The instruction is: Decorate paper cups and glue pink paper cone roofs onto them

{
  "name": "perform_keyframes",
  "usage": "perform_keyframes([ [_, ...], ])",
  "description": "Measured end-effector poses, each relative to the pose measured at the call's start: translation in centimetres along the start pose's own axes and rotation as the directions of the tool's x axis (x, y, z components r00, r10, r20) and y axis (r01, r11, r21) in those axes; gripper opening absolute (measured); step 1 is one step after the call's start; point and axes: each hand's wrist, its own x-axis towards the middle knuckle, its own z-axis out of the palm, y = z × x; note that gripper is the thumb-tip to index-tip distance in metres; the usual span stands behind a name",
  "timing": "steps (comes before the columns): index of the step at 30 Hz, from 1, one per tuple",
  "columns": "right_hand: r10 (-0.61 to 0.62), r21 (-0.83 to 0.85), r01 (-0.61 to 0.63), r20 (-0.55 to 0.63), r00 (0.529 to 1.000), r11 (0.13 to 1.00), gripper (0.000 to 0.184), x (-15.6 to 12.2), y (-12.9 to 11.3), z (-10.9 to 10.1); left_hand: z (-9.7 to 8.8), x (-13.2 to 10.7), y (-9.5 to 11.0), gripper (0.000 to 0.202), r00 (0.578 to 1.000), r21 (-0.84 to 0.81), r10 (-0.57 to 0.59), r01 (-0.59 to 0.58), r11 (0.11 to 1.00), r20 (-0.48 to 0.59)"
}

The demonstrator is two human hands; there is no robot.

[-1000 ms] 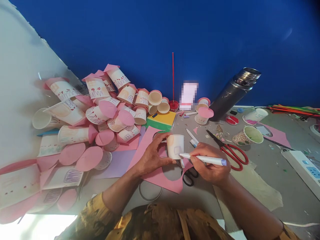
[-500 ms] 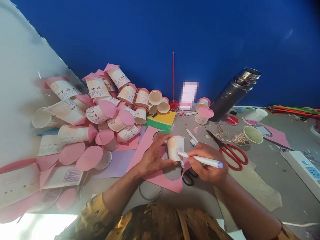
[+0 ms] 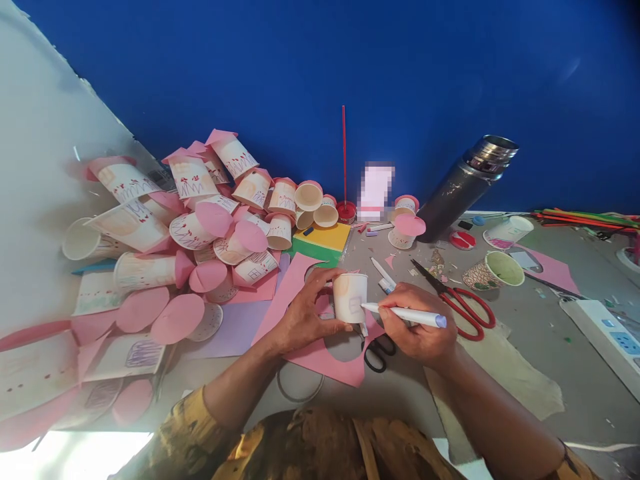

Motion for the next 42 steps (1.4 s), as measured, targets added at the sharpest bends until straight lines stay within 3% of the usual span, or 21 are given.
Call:
perform_keyframes([
  [6,0.019,0.019,-0.018,-0.075,0.997,1.0,0.011,-0.1,0.0,0.1,0.0,-0.1,0.0,0.083,0.999,0.05,0.034,-0.036,0.998,0.037],
  [19,0.017,0.079,-0.022,0.069,0.997,0.997,0.012,-0.1,0.0,0.3,0.0,-0.1,-0.2,0.082,0.999,0.046,0.035,-0.037,0.998,0.03],
  [34,0.013,0.074,-0.019,0.082,0.997,0.997,0.012,-0.1,0.1,0.3,-0.1,-0.1,-0.2,0.081,0.999,0.052,0.014,-0.017,0.999,0.045],
  [38,0.066,0.081,-0.065,-0.012,0.998,0.995,0.011,-0.4,0.3,0.0,-0.1,0.0,0.0,0.083,0.999,0.011,-0.021,0.021,1.0,0.03],
  [42,0.198,0.065,-0.189,-0.172,0.965,0.98,0.016,-1.1,1.4,0.1,0.0,0.1,0.2,0.083,1.0,-0.003,-0.026,0.026,1.0,-0.008],
])
